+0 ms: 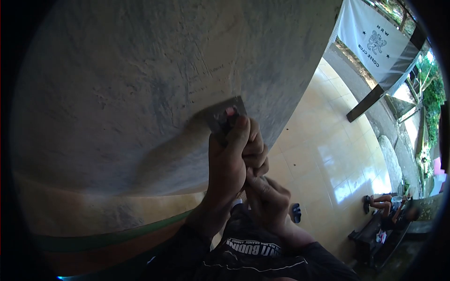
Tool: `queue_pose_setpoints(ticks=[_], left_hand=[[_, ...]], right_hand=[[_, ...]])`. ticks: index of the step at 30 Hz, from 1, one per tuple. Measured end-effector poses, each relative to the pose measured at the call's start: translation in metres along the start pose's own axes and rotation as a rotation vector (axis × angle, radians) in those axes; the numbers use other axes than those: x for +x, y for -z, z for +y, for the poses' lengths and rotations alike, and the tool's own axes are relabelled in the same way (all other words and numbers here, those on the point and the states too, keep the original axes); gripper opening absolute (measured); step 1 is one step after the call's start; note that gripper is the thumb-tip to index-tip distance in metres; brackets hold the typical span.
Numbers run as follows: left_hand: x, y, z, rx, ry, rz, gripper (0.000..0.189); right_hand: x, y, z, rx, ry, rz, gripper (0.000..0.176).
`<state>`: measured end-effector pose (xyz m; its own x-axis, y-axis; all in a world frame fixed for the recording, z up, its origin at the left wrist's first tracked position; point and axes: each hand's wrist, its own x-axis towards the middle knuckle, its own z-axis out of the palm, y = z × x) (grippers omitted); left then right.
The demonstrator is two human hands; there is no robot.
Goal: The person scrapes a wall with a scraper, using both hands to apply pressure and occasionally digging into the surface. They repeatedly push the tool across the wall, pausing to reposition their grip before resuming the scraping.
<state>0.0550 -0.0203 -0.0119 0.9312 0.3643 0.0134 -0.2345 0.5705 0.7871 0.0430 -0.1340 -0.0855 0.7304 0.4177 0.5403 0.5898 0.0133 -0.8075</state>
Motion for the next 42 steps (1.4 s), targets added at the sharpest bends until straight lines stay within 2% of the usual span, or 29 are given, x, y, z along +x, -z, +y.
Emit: queue_pose_setpoints(ticks=[2,7,12,14,17,30,33,35,39,42], left_hand=[[-0.001,-0.003,0.0,0.01,-0.022,-0.027,0.036],[-0.004,0.008,-0.007,0.023,0.01,0.019,0.036],[-0.003,-0.004,-0.001,0.02,-0.038,-0.008,0.034],[-0.007,0.001,-0.004,0.008,-0.013,0.036,0.033],[-0.004,-0.004,0.003,0.042,-0.027,0.026,0.034],[-0.004,-0.005,0.007,0.042,-0.059,-0.02,0.034],[-0.003,0.002,0.003,0.045,-0.005,-0.002,0.034],[-0.003,-0.001,0.008,0.055,-0.006,-0.024,0.034],[-0.003,-0.006,0.008,0.06,-0.049,-0.038,0.034],[-0.003,0.001,0.003,0.044,0.024,0.02,0.033]], right_hand=[[0.003,0.007,-0.004,0.004,-0.045,-0.085,0.041],[-0.005,0.001,0.002,-0.027,0.018,-0.072,0.041],[0.001,0.009,-0.008,-0.006,-0.03,-0.071,0.043],[-0.004,0.01,-0.011,-0.052,-0.082,-0.134,0.042],[0.002,0.007,-0.007,-0.035,-0.005,-0.081,0.041],[0.003,0.004,-0.014,-0.023,-0.007,-0.046,0.04],[0.002,0.001,-0.014,-0.014,-0.045,-0.065,0.04],[0.004,-0.003,-0.014,0.018,-0.025,0.024,0.041],[0.006,0.0,-0.015,0.007,-0.002,0.023,0.04],[0.002,-0.001,-0.011,0.028,-0.01,0.012,0.041]])
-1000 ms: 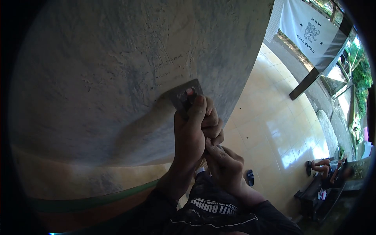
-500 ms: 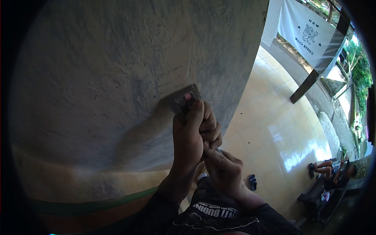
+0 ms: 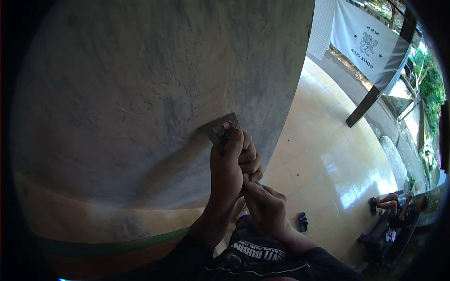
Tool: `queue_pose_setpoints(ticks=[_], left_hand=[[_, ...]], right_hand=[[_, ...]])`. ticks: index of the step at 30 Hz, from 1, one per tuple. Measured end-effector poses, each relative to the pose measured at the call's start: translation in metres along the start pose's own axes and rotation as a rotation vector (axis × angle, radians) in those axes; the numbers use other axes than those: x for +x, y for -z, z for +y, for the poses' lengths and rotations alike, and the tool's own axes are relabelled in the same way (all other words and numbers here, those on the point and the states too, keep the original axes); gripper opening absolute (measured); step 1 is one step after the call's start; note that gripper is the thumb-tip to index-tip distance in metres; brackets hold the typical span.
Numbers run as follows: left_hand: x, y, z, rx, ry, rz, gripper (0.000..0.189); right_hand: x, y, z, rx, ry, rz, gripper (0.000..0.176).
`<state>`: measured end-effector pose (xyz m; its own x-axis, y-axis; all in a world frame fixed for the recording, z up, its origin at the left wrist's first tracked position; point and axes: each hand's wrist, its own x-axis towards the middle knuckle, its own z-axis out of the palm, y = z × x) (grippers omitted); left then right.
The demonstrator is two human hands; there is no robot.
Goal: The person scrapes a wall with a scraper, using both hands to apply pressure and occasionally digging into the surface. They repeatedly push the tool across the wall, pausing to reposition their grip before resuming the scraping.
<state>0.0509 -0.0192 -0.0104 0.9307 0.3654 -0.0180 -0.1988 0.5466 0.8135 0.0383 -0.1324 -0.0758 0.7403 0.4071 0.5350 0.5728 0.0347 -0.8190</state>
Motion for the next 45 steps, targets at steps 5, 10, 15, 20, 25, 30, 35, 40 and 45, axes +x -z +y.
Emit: queue_pose_setpoints(ticks=[5,10,15,20,25,30,35,40,45], left_hand=[[0.0,-0.004,0.0,0.011,-0.033,0.001,0.034],[0.005,0.004,-0.005,-0.018,-0.03,-0.039,0.034],[0.003,0.0,-0.003,-0.011,-0.039,-0.063,0.033],[0.005,0.0,-0.001,-0.022,-0.035,-0.058,0.033],[0.001,-0.001,-0.003,-0.021,-0.041,-0.011,0.033],[0.006,-0.006,0.005,0.02,-0.063,-0.034,0.032],[0.003,-0.002,0.001,-0.017,-0.053,-0.023,0.032],[0.004,0.0,0.001,0.016,-0.055,-0.031,0.032],[0.002,0.005,0.0,0.012,-0.056,-0.047,0.031]], right_hand=[[0.001,0.004,0.002,-0.001,-0.024,-0.064,0.038],[0.0,-0.004,0.008,-0.011,0.011,0.017,0.04],[0.0,-0.002,0.008,-0.001,-0.008,0.016,0.04],[0.001,-0.004,0.005,-0.043,0.032,0.047,0.041],[-0.003,-0.003,0.008,-0.029,0.011,0.015,0.041],[0.006,-0.001,0.002,-0.028,0.003,0.032,0.041],[0.002,-0.004,-0.001,0.003,0.012,0.047,0.041],[0.001,-0.006,0.001,-0.008,-0.013,0.043,0.041],[-0.002,-0.01,0.007,-0.026,0.026,0.045,0.043]])
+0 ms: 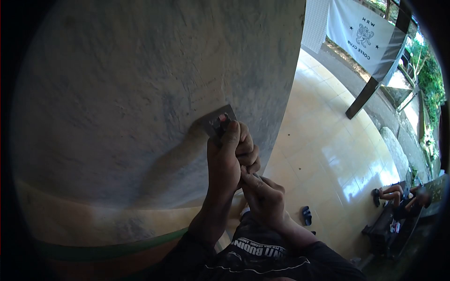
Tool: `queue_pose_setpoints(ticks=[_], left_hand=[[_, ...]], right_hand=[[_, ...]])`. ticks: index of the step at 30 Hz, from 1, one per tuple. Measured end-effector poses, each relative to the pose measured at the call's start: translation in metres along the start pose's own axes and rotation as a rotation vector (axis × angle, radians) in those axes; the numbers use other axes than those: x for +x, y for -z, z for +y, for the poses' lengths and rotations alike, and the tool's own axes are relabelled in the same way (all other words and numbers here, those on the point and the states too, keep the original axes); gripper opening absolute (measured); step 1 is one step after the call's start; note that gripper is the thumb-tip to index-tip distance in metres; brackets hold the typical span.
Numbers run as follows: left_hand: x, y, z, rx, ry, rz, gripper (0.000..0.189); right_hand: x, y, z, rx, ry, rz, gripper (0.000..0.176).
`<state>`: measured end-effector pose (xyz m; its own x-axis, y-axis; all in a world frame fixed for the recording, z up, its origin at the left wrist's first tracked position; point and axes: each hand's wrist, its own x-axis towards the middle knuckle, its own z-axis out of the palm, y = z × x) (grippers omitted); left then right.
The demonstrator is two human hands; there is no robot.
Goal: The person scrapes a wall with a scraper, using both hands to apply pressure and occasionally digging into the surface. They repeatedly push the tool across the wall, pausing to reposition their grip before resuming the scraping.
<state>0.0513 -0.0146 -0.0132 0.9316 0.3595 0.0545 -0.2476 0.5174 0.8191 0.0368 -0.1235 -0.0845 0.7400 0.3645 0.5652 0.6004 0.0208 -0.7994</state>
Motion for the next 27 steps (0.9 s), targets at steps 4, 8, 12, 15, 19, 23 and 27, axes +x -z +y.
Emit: queue_pose_setpoints(ticks=[4,8,12,15,19,23,27], left_hand=[[0.007,-0.008,0.006,0.016,-0.026,-0.028,0.031],[0.004,-0.005,0.001,-0.022,-0.03,-0.003,0.033],[0.008,-0.012,0.012,0.015,-0.018,-0.023,0.033],[0.007,-0.012,0.011,-0.004,-0.011,-0.016,0.034],[0.004,-0.002,0.006,0.036,0.007,-0.02,0.032],[0.006,-0.01,0.012,-0.013,0.035,-0.016,0.031],[0.005,-0.004,0.008,0.054,0.036,0.023,0.031]], right_hand=[[0.008,0.003,0.001,-0.019,0.022,0.01,0.044],[0.008,0.001,0.003,0.0,0.048,0.024,0.043],[0.013,0.002,-0.003,-0.028,0.014,0.032,0.044],[0.011,0.002,-0.002,-0.006,0.01,0.026,0.046],[0.003,0.0,-0.001,0.003,-0.037,-0.008,0.044],[0.009,0.003,-0.004,0.042,-0.033,-0.004,0.044],[0.004,-0.004,-0.001,0.07,-0.015,0.012,0.042]])
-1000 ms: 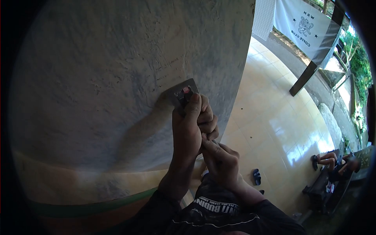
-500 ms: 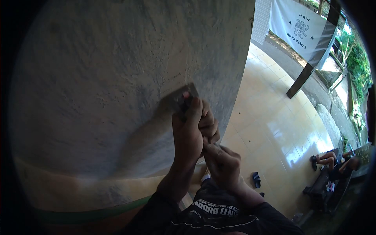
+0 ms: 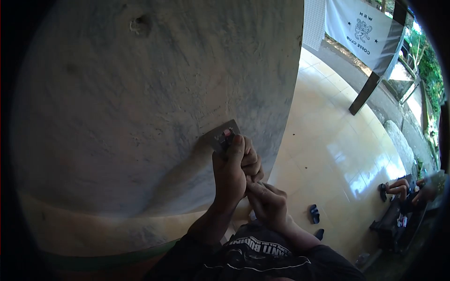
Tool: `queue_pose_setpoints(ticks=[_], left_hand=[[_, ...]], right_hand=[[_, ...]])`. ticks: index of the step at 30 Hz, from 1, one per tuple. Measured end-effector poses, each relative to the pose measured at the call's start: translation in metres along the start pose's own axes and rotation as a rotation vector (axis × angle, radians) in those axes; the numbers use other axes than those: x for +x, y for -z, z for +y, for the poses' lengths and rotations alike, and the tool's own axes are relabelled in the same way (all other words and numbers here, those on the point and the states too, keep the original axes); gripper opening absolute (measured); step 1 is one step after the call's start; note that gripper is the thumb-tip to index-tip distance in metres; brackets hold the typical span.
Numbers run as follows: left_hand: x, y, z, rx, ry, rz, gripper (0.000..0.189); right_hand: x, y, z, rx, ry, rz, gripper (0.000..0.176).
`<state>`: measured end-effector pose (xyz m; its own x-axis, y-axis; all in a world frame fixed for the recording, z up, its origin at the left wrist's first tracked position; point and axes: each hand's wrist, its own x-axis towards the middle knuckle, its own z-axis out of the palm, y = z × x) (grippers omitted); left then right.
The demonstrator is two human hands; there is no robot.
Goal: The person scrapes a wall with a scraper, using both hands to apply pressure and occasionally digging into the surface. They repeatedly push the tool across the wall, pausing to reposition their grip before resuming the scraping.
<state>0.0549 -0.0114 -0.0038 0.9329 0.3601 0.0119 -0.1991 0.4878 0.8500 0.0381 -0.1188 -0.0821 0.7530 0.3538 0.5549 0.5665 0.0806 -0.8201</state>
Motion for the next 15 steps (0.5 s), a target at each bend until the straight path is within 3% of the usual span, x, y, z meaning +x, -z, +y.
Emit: queue_pose_setpoints(ticks=[15], left_hand=[[-0.001,-0.0031,0.0048,-0.014,0.014,-0.064,0.033]], right_hand=[[0.0047,0.0044,-0.008,-0.044,-0.028,-0.021,0.039]])
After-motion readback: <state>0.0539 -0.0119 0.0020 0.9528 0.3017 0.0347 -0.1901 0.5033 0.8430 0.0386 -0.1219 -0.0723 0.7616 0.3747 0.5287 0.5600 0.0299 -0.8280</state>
